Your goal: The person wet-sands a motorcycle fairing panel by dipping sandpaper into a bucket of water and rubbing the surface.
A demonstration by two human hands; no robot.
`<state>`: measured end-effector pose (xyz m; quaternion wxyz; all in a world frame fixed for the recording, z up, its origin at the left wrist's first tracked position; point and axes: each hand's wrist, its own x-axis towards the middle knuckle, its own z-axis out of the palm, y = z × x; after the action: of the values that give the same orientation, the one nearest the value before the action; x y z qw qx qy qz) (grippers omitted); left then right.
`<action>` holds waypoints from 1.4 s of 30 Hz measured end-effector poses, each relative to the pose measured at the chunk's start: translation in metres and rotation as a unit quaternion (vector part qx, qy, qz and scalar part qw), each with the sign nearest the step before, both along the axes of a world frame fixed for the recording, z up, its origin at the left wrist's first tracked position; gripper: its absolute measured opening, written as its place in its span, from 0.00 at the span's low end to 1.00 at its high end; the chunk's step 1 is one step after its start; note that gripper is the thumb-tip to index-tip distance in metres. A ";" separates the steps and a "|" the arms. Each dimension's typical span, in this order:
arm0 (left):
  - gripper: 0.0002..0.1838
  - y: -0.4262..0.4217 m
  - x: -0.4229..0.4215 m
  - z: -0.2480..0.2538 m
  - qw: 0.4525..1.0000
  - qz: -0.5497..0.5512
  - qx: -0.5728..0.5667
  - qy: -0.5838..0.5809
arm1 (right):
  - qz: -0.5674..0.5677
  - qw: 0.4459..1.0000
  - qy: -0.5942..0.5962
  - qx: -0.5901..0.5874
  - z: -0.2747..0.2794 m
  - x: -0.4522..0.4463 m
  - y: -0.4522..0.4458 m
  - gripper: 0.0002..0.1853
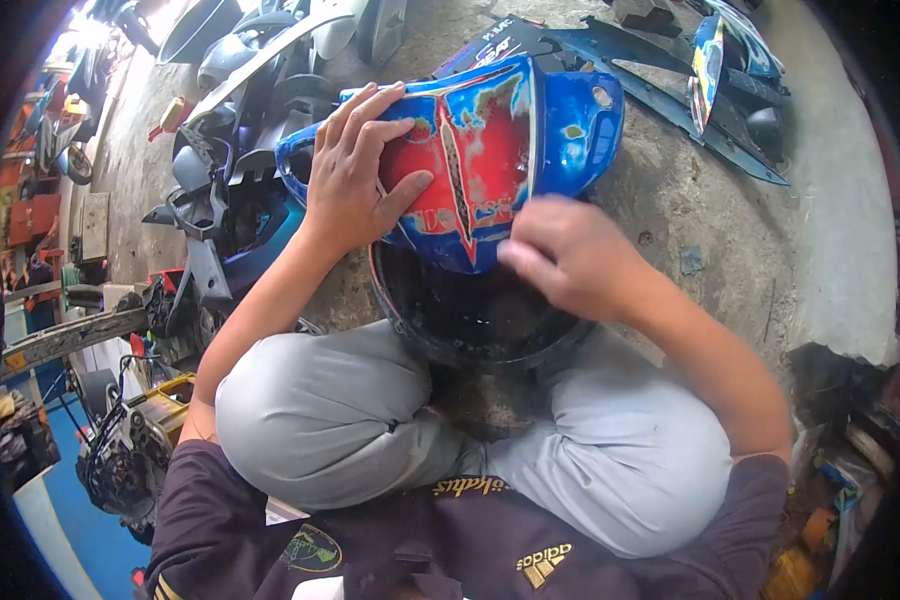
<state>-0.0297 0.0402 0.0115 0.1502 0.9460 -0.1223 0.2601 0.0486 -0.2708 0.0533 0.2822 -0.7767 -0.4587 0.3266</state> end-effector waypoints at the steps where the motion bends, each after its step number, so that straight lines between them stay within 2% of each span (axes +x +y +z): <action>1: 0.31 0.000 -0.001 -0.001 1.000 -0.002 0.000 0.000 | 0.048 0.998 0.001 -0.040 -0.004 -0.008 -0.001 0.16; 2: 0.31 0.001 -0.001 -0.003 1.000 -0.008 0.004 -0.007 | 0.095 0.992 0.000 -0.080 -0.009 -0.014 -0.003 0.18; 3: 0.31 0.001 -0.001 -0.005 1.000 -0.015 0.009 -0.013 | 0.148 0.969 -0.010 -0.196 -0.013 -0.015 0.001 0.26; 6: 0.31 0.001 0.004 -0.005 1.000 -0.015 0.009 -0.013 | 0.248 0.882 -0.002 -0.400 -0.046 -0.025 0.013 0.32; 9: 0.31 0.000 0.004 -0.005 1.000 -0.003 0.004 -0.013 | 0.346 0.863 -0.042 -0.365 -0.110 -0.016 0.027 0.35; 15: 0.31 -0.002 0.004 -0.004 1.000 -0.007 0.001 -0.019 | 0.145 0.912 -0.014 -0.383 -0.188 0.002 0.046 0.26; 20: 0.31 -0.003 0.004 -0.004 1.000 -0.010 0.001 -0.020 | 0.043 0.902 0.085 -0.422 -0.242 0.004 0.049 0.21; 26: 0.31 -0.003 0.003 0.000 1.000 -0.005 -0.003 -0.007 | -0.021 0.876 0.215 -0.432 -0.270 -0.014 0.049 0.16; 32: 0.31 -0.002 0.003 0.001 1.000 -0.004 -0.002 -0.011 | -0.097 0.796 0.449 -0.395 -0.265 -0.017 0.046 0.15; 36: 0.32 -0.001 0.003 -0.004 1.000 -0.010 -0.009 -0.016 | -0.090 0.734 0.588 -0.326 -0.217 -0.023 0.039 0.22; 39: 0.33 0.002 0.003 -0.008 1.000 -0.015 -0.012 -0.021 | -0.094 0.682 0.661 -0.297 -0.182 -0.032 0.018 0.21; 42: 0.33 0.002 0.004 -0.009 1.000 -0.010 -0.008 -0.028 | -0.128 0.720 0.625 -0.272 -0.115 -0.031 0.009 0.21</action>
<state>-0.0262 0.0421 0.0026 0.1565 0.9360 -0.1334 0.2857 0.0174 -0.2620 -0.0612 0.3208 -0.4909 0.0340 0.8093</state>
